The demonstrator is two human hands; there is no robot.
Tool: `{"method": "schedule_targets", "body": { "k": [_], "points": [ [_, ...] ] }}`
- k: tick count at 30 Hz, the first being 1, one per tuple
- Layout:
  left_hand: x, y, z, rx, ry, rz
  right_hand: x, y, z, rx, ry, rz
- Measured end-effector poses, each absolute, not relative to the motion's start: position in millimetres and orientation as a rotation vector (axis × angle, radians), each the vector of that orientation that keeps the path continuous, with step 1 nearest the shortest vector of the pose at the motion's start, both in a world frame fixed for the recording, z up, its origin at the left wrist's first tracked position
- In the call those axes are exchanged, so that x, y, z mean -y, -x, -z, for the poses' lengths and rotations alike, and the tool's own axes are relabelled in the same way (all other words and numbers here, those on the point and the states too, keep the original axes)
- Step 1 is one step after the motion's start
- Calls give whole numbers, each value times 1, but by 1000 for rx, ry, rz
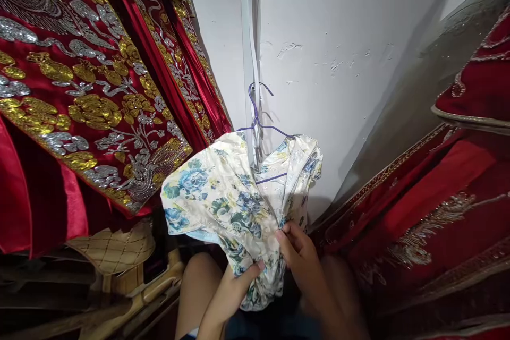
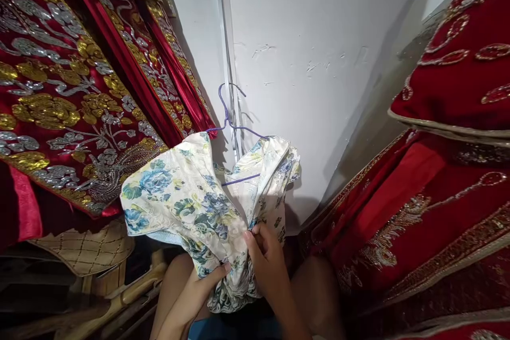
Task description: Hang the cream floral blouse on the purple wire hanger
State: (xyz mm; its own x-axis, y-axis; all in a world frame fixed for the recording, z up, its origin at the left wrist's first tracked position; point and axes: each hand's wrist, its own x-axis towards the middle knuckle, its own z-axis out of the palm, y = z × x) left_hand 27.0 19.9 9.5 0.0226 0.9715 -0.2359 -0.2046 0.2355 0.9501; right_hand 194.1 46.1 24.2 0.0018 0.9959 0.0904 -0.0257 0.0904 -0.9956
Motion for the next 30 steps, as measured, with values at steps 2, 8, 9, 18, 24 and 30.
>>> {"method": "schedule_targets", "body": {
  "k": [2, 8, 9, 18, 24, 30],
  "points": [
    [-23, -23, -11, -1202, -806, -1179, -44, -197, -26, 1233, 1096, -1145],
    [-37, -19, -3, -1488, -701, -2001, -38, -199, -21, 1234, 1112, -1113],
    [-37, -22, 0, -1527, -756, -2201, -38, -198, -20, 1240, 1112, -1127],
    [-41, -71, 6, -1313, -1476, -1684, -31, -181, -27, 1299, 1052, -1309],
    [-47, -68, -1, -1195, -1647, -1563, -35, -191, -26, 1265, 1047, -1270],
    [-51, -62, -11, -1223, -1791, -1463, -35, -190, -27, 1184, 1018, -1323]
  ]
}}
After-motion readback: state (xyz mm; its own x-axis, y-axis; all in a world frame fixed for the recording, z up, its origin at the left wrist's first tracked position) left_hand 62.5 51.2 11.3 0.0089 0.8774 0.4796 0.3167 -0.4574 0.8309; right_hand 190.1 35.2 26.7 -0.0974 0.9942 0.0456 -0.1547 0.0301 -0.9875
